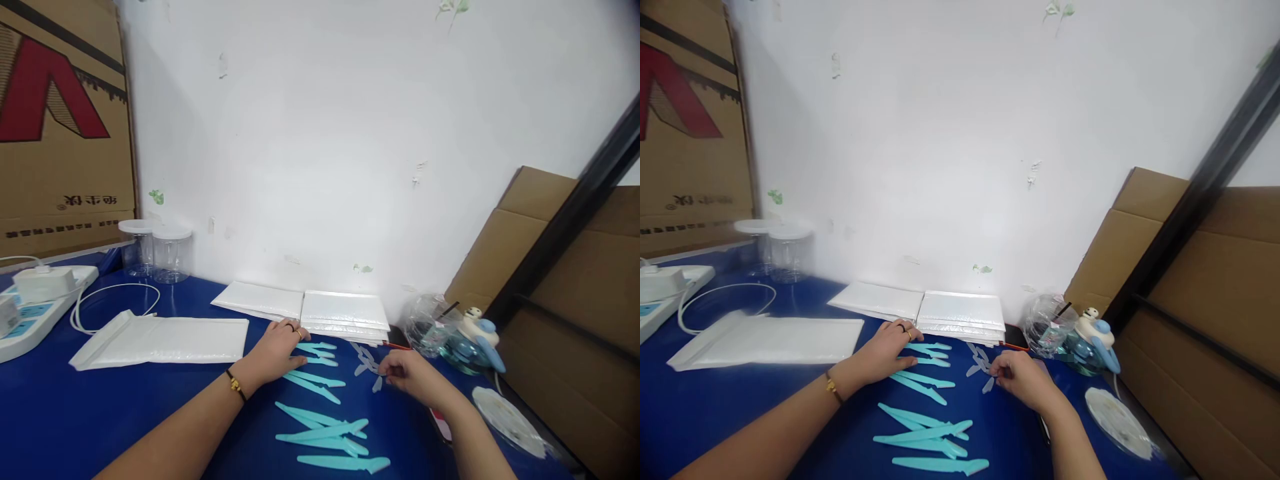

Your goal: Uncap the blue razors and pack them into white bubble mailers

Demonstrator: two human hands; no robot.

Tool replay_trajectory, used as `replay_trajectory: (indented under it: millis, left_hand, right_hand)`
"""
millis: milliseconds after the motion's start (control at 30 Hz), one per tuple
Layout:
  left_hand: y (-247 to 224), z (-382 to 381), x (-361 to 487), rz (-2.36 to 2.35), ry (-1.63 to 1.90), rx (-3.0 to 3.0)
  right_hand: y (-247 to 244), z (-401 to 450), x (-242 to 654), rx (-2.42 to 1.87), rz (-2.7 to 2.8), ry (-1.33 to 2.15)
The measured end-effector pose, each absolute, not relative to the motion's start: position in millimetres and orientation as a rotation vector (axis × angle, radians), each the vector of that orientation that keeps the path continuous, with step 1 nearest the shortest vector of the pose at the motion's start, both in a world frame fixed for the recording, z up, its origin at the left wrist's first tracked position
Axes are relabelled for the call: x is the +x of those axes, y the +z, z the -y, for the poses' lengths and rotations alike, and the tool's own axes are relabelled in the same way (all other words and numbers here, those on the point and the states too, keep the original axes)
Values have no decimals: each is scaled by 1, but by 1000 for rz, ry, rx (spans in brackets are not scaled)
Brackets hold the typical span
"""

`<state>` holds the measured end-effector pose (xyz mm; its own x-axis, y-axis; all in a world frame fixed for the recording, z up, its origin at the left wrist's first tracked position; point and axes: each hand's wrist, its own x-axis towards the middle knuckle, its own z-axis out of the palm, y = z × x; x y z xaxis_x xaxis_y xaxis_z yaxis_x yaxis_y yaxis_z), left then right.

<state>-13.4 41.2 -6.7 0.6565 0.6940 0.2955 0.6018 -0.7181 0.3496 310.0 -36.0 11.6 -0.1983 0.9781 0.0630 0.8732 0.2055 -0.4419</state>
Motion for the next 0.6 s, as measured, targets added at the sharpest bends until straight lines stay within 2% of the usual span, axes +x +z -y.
replay_trajectory:
  millis: [200, 467, 600]
  left_hand:
    - [-1, -27, -3, -875, 409, 2620]
    - [-4, -26, 1, -946, 377, 2495]
    - [-2, -25, 0, -997, 423, 2541]
  right_hand:
    - [8, 37, 297, -1749, 2231, 430]
    - [14, 45, 269, -1631, 2183, 595]
    - [19, 47, 256, -1534, 2117, 551]
